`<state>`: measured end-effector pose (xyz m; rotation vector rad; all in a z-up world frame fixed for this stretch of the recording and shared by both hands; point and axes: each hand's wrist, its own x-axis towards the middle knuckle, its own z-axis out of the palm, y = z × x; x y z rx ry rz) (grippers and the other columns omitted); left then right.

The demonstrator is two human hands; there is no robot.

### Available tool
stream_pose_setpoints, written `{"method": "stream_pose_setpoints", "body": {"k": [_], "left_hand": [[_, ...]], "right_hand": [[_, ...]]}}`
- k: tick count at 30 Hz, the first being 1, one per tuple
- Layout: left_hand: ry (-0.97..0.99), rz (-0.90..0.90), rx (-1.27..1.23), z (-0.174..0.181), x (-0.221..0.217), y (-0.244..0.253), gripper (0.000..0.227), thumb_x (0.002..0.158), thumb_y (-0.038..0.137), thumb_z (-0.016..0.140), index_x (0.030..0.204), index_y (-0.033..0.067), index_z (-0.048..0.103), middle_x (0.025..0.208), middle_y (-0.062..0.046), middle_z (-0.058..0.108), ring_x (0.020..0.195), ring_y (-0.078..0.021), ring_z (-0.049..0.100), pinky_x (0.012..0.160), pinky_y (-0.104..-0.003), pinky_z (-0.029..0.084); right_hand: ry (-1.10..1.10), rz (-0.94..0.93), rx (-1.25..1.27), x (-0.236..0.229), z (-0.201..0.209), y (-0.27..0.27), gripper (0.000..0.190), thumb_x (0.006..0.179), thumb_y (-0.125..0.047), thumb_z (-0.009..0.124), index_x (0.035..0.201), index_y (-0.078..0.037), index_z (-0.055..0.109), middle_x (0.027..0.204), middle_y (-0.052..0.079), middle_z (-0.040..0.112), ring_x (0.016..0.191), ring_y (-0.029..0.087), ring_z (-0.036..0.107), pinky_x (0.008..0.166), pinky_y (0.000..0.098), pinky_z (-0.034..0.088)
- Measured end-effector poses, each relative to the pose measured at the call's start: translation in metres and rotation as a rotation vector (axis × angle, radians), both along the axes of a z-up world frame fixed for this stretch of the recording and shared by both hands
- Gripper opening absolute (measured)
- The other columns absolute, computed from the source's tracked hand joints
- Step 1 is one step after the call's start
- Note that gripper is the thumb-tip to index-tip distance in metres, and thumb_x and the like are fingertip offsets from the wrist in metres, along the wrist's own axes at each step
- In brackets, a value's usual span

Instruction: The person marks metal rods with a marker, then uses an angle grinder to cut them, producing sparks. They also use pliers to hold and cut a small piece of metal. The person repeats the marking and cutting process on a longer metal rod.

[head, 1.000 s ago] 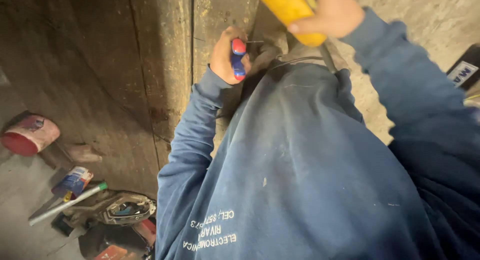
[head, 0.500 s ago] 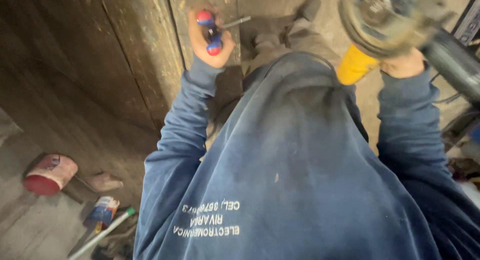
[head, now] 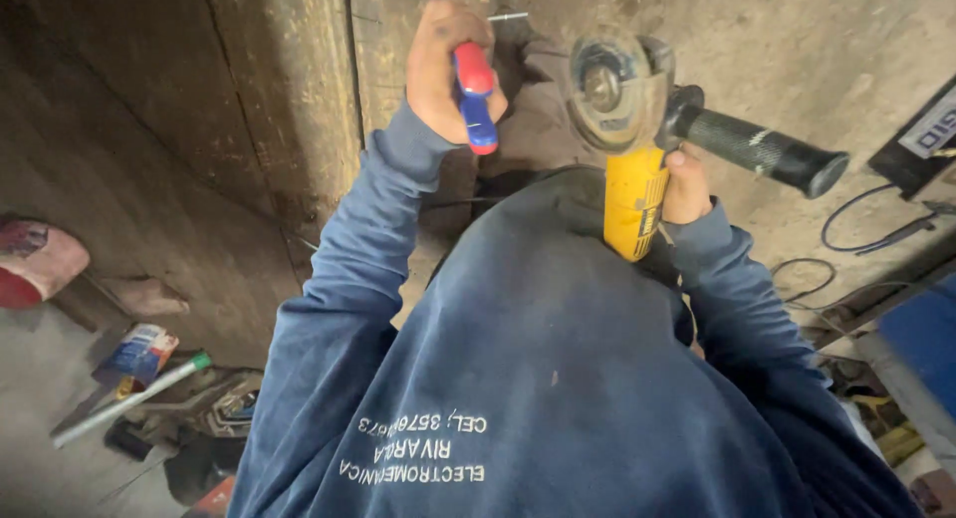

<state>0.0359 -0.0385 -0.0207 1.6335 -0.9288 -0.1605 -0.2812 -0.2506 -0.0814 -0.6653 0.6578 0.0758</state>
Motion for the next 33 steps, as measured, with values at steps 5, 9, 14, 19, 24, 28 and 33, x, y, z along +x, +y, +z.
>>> {"method": "stream_pose_setpoints", "body": {"k": [5,9,14,19,24,28,33], "left_hand": [[-0.130,-0.114,0.054,0.001,0.002,0.000,0.046,0.071,0.003,0.073,0.113,0.0055,0.054,0.103,-0.015,0.062,0.094,-0.0360,0.059,0.086,-0.046,0.050],[-0.062,-0.090,-0.023,-0.007,-0.004,0.006,0.040,0.075,-0.004,0.070,0.109,0.0069,0.052,0.096,-0.013,0.059,0.090,-0.0325,0.057,0.086,-0.044,0.051],[-0.041,-0.080,-0.099,-0.005,-0.006,0.008,0.041,0.074,-0.008,0.064,0.110,0.0061,0.051,0.098,-0.015,0.058,0.092,-0.0329,0.057,0.087,-0.044,0.051],[-0.026,-0.095,-0.121,-0.009,-0.002,0.008,0.044,0.077,-0.009,0.067,0.114,0.0057,0.049,0.105,-0.017,0.057,0.099,-0.0352,0.056,0.090,-0.045,0.051],[0.040,-0.074,-0.116,-0.017,-0.001,0.011,0.046,0.076,-0.009,0.066,0.115,0.0064,0.048,0.105,-0.016,0.057,0.101,-0.0333,0.058,0.096,-0.047,0.051],[0.053,-0.046,-0.120,-0.017,-0.003,0.011,0.045,0.074,-0.009,0.064,0.114,0.0063,0.049,0.103,-0.016,0.057,0.100,-0.0328,0.058,0.095,-0.047,0.051],[0.034,-0.049,-0.131,-0.014,0.000,0.010,0.044,0.073,-0.009,0.065,0.112,0.0061,0.048,0.101,-0.015,0.056,0.098,-0.0325,0.058,0.096,-0.047,0.051]], "right_hand": [[0.229,0.103,-0.130,-0.019,-0.039,0.020,0.047,0.107,-0.034,0.051,0.129,0.007,0.060,0.125,0.016,0.069,0.115,0.024,0.067,0.102,0.0367,0.053],[0.400,0.337,-0.321,0.009,-0.001,0.023,0.044,0.110,-0.030,0.046,0.129,0.004,0.066,0.121,0.010,0.072,0.110,0.018,0.066,0.096,0.0339,0.052],[0.237,0.243,-0.390,-0.002,-0.019,0.025,0.041,0.107,-0.027,0.054,0.132,0.004,0.062,0.125,0.012,0.067,0.113,0.019,0.063,0.099,0.0347,0.051],[0.044,0.159,-0.198,0.017,-0.013,0.007,0.056,0.106,-0.044,0.059,0.131,0.005,0.063,0.123,0.017,0.069,0.108,0.026,0.069,0.097,0.0390,0.055],[-0.149,0.113,0.121,0.050,0.011,-0.002,0.099,0.090,-0.078,0.058,0.147,0.002,0.054,0.133,0.018,0.067,0.113,0.029,0.070,0.099,0.0427,0.058],[-0.307,0.060,0.084,0.098,-0.005,-0.002,0.092,0.094,-0.073,0.063,0.144,0.004,0.054,0.127,0.018,0.066,0.102,0.025,0.069,0.088,0.0385,0.057],[-0.299,0.102,0.105,0.161,0.020,0.011,0.097,0.089,-0.066,0.070,0.156,0.001,0.046,0.158,0.020,0.055,0.100,0.022,0.068,0.086,0.0368,0.058]]}}
